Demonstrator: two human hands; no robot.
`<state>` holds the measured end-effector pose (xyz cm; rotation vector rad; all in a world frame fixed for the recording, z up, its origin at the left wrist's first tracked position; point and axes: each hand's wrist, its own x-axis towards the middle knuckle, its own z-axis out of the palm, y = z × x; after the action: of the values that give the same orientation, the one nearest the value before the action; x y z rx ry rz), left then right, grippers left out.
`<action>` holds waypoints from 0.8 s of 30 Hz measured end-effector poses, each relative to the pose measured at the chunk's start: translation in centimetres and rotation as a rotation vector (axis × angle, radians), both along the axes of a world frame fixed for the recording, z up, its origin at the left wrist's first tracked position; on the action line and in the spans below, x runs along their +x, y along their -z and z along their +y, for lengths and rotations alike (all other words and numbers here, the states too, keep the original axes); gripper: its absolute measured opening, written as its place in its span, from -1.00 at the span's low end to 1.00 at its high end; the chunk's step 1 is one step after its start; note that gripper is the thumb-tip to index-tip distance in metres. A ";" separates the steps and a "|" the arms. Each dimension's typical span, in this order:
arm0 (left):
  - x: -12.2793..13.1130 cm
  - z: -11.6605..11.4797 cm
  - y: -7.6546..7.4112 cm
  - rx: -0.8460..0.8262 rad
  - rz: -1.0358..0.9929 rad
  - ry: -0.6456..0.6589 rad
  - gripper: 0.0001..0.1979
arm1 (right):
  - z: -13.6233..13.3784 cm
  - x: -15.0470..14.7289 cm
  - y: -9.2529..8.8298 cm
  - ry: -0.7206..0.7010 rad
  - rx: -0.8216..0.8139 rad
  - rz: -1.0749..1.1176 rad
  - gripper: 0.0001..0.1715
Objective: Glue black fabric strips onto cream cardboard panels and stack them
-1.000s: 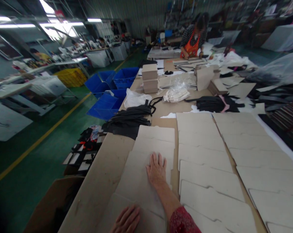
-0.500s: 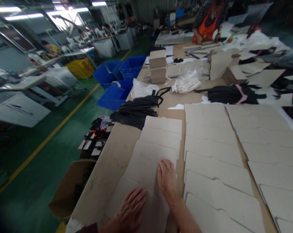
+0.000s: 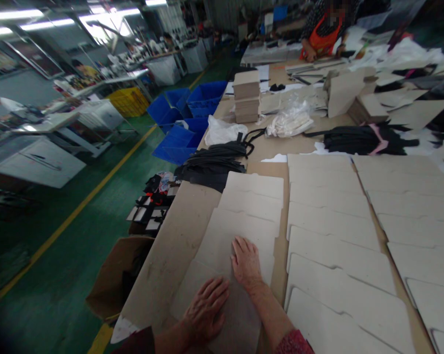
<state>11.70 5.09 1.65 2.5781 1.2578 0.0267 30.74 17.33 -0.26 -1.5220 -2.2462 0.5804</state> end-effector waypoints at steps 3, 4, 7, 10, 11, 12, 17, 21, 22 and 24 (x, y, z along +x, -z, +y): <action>-0.1 -0.3 0.2 -0.007 -0.001 -0.013 -0.29 | -0.1 -0.4 -0.2 -0.037 -0.023 -0.034 -0.48; -0.1 -0.4 0.2 -0.009 -0.002 -0.018 -0.28 | -0.1 -0.5 -0.1 -0.043 -0.026 -0.043 -0.48; -0.2 -0.8 0.3 -0.012 -0.006 -0.036 -0.27 | -0.5 -0.8 0.0 -0.052 -0.032 -0.056 -0.49; -0.2 -1.2 0.2 -0.007 -0.011 -0.046 -0.26 | -0.8 -0.9 -0.2 -0.049 -0.030 -0.059 -0.51; -0.2 -1.3 0.2 -0.005 -0.013 -0.046 -0.26 | -0.9 -0.9 -0.3 -0.045 -0.027 -0.057 -0.51; -0.2 -1.3 0.2 -0.001 -0.015 -0.045 -0.26 | -0.9 -0.9 -0.4 -0.039 -0.024 -0.051 -0.51; -0.1 -1.1 0.2 0.114 0.014 -0.033 -0.28 | -0.5 -0.9 -0.8 -0.050 -0.005 0.068 -0.54; -0.6 -0.8 0.3 0.348 0.048 0.018 -0.35 | -0.6 -0.7 -1.6 -0.026 0.031 0.071 -0.56; -0.8 -0.6 0.5 0.419 0.040 0.036 -0.38 | -0.8 -0.5 -1.9 -0.010 0.045 0.060 -0.55; -0.9 0.0 0.8 0.574 -0.015 0.095 -0.48 | -1.3 0.5 -2.7 0.045 0.079 0.062 -0.52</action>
<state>10.79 5.14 0.81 3.1012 1.2622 0.4491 31.28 16.04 2.39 -1.4912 -2.1571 0.5125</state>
